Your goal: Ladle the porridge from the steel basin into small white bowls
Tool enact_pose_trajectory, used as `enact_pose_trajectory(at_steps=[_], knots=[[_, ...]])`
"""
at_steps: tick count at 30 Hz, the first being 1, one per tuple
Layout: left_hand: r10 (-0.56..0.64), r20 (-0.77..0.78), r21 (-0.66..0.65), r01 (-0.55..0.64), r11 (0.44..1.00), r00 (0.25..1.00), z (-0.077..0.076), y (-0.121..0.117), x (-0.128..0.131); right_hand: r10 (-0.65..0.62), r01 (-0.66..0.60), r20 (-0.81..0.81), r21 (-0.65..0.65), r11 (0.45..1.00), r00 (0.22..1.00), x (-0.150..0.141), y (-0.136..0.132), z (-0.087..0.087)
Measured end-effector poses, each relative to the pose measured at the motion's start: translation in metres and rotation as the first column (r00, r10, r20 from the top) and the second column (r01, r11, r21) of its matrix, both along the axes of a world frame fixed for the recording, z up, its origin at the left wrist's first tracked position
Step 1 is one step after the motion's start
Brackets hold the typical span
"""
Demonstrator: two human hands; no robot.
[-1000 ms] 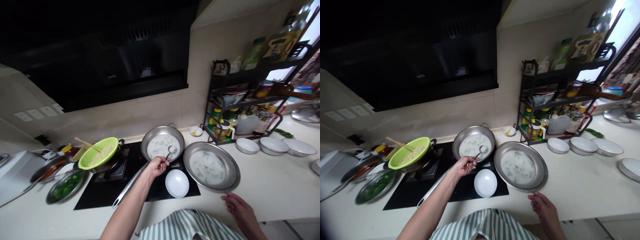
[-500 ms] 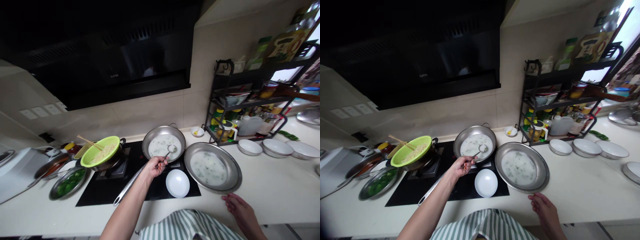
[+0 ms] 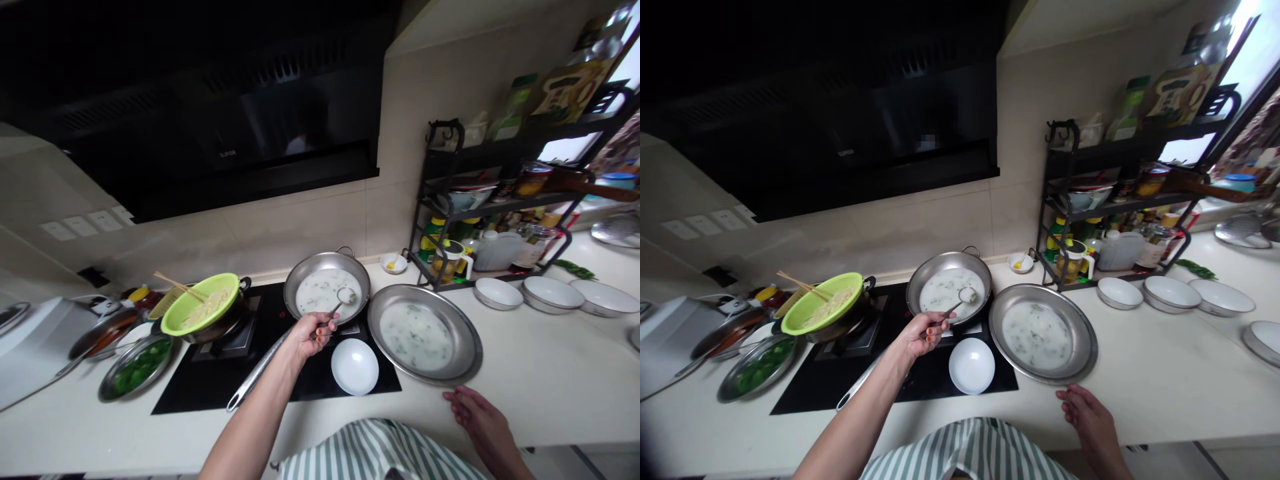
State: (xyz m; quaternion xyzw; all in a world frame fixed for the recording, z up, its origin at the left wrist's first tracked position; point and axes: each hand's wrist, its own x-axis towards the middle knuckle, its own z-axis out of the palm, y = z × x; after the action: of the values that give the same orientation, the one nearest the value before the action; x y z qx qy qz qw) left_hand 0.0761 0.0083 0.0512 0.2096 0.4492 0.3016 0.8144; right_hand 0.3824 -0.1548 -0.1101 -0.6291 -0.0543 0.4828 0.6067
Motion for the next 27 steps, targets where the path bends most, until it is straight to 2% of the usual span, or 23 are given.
enact_pose_trajectory(at_steps=[5,9,11,13,15,17,19,20,22,24,26,27], knots=[[-0.093,0.016,0.099,0.091,0.991,0.996,0.015,-0.009,0.01,-0.004,0.005,-0.009,0.022,1.0,1.0,0.0,0.0,-0.001],[-0.203,0.016,0.103,0.2,0.974,0.979,0.018,-0.018,0.025,-0.006,0.007,-0.028,0.024,1.0,1.0,0.001,-0.004,-0.004],[-0.253,-0.012,0.114,0.252,0.961,0.968,0.013,-0.022,0.036,0.002,-0.002,-0.032,0.022,1.0,0.999,0.002,-0.007,-0.005],[-0.305,-0.079,0.123,0.313,0.942,0.949,0.001,-0.027,0.049,0.001,-0.001,-0.035,0.022,1.0,0.999,0.001,-0.009,-0.005],[-0.364,-0.206,0.114,0.391,0.913,0.908,-0.017,-0.032,0.064,-0.001,0.002,-0.033,0.018,1.0,0.999,0.001,-0.01,-0.003],[-0.401,-0.37,0.14,0.477,0.868,0.838,-0.036,-0.038,0.077,-0.002,0.003,-0.022,0.015,1.0,1.0,-0.001,-0.011,-0.001],[-0.402,-0.565,0.183,0.584,0.791,0.72,-0.054,-0.044,0.085,0.001,-0.001,-0.006,0.022,1.0,1.0,-0.002,-0.012,0.001],[-0.39,-0.672,0.203,0.663,0.721,0.629,-0.062,-0.046,0.087,0.0,0.0,0.001,0.025,1.0,1.0,-0.002,-0.012,0.002],[-0.25,-0.861,0.255,0.801,0.541,0.443,-0.074,-0.051,0.088,-0.002,0.002,0.006,0.026,1.0,1.0,-0.002,-0.013,0.002],[-0.049,-0.951,0.263,0.884,0.387,0.305,-0.082,-0.054,0.086,-0.008,0.008,0.005,0.015,1.0,1.0,-0.002,-0.013,0.002],[0.06,-0.961,0.276,0.903,0.329,0.271,-0.084,-0.055,0.082,-0.014,0.014,-0.003,0.002,1.0,1.0,-0.001,-0.014,0.0],[0.043,-0.954,0.293,0.897,0.331,0.296,-0.083,-0.055,0.081,-0.015,0.015,-0.009,-0.001,1.0,1.0,-0.001,-0.014,-0.002]])
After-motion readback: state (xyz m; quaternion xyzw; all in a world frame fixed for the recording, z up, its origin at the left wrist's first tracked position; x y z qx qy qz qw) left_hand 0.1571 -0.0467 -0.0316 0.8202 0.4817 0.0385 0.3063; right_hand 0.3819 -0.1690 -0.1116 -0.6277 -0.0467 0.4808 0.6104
